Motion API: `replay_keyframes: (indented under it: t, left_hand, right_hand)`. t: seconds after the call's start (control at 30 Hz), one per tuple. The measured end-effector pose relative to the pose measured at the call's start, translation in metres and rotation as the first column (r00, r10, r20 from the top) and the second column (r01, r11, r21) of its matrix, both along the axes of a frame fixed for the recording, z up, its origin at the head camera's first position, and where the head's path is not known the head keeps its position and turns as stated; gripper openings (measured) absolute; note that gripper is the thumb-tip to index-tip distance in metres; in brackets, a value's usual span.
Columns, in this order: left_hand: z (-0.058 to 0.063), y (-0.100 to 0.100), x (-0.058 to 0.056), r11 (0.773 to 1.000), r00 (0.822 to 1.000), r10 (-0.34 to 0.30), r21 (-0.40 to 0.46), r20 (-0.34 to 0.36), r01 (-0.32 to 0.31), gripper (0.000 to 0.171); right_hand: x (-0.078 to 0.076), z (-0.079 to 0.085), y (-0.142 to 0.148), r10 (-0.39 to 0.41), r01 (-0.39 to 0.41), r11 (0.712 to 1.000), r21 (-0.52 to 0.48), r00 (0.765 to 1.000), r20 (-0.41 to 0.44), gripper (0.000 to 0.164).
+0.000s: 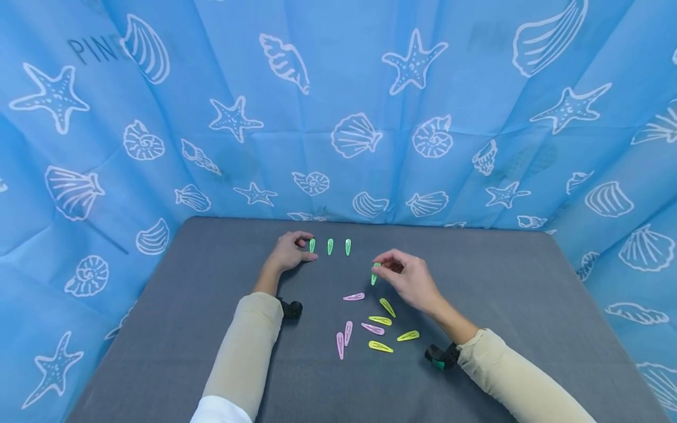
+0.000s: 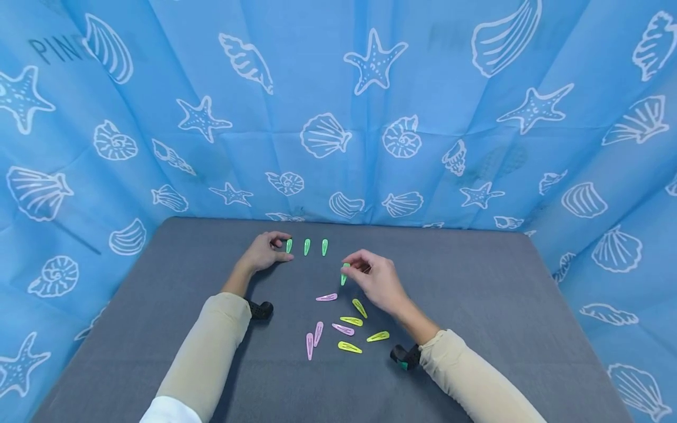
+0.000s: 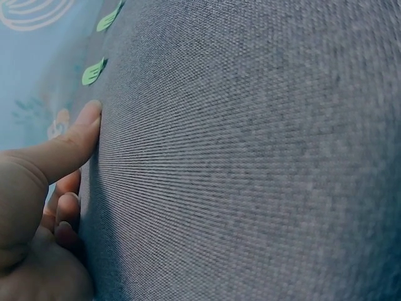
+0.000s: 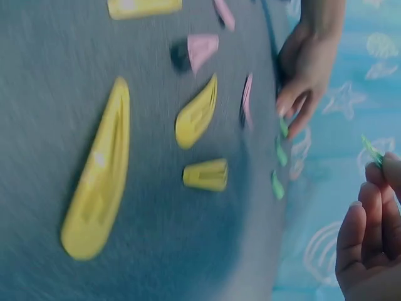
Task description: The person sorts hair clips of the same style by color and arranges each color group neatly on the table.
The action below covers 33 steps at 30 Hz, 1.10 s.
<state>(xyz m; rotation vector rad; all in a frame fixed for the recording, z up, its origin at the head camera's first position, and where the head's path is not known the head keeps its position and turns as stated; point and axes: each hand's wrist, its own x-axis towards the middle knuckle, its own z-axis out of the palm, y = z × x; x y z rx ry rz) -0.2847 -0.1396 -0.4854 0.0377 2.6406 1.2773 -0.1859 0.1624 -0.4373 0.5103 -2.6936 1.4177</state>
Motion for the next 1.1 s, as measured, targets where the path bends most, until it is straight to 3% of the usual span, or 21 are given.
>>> replay_keyframes:
  t: [0.17, 0.5, 0.83, 1.1]
  left_hand:
    - [-0.002, 0.000, 0.001, 1.000, 1.000, -0.001, 0.006, -0.001, 0.001, 0.053]
    - [-0.002, 0.001, -0.001, 1.000, 1.000, 0.000, -0.003, 0.003, 0.000, 0.053]
    - [0.000, 0.000, -0.002, 1.000, 1.000, 0.002, -0.027, 0.000, -0.002, 0.052]
    - [0.001, 0.002, -0.001, 1.000, 1.000, 0.009, -0.024, 0.008, -0.009, 0.052]
  right_hand:
    - [-0.031, -0.013, 0.007, -0.034, 0.034, 0.999, 0.035, 0.999, 0.002, 0.017]
    - [-0.080, -0.032, 0.004, -0.142, 0.128, 0.984, 0.127, 0.984, 0.109, 0.020]
    - [-0.107, -0.043, -0.005, -0.179, 0.159, 0.975, 0.154, 0.976, 0.122, 0.019]
    - [-0.114, -0.046, -0.008, -0.197, 0.166, 0.960, 0.226, 0.973, 0.122, 0.021]
